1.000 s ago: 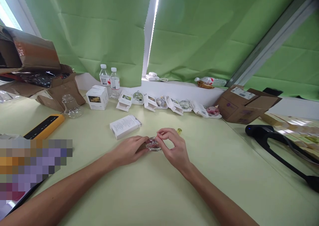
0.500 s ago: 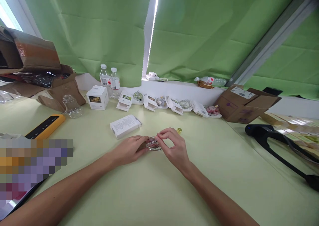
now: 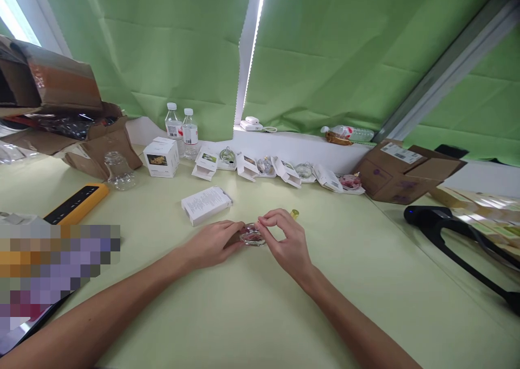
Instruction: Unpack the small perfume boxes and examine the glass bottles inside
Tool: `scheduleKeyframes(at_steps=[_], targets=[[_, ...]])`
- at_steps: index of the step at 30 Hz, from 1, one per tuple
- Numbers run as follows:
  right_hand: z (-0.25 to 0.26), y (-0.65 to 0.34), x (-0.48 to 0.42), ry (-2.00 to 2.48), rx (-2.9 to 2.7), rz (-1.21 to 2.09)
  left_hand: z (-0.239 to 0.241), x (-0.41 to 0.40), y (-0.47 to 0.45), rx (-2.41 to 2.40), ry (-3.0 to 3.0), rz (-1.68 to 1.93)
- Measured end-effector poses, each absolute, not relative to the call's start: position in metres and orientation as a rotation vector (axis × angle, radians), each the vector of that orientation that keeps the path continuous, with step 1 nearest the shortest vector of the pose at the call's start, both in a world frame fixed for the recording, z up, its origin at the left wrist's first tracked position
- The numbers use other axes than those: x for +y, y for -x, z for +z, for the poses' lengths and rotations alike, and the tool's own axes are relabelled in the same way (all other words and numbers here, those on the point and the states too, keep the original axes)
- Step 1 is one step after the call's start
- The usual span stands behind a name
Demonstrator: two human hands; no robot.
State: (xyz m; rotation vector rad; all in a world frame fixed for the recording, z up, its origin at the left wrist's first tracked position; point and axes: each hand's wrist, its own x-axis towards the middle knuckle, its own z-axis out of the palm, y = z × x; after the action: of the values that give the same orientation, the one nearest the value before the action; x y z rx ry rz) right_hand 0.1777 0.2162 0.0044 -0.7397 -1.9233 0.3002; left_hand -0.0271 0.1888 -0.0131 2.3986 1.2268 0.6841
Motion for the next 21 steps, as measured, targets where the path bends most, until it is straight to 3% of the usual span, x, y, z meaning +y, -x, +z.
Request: scheduleKeyframes(at_steps=[21], targets=[[0.0019,-0.1812,0.2161,0.713,-1.941,0.331,-0.0118,0.1889,0.0275,1.22,-2.384,0.676]])
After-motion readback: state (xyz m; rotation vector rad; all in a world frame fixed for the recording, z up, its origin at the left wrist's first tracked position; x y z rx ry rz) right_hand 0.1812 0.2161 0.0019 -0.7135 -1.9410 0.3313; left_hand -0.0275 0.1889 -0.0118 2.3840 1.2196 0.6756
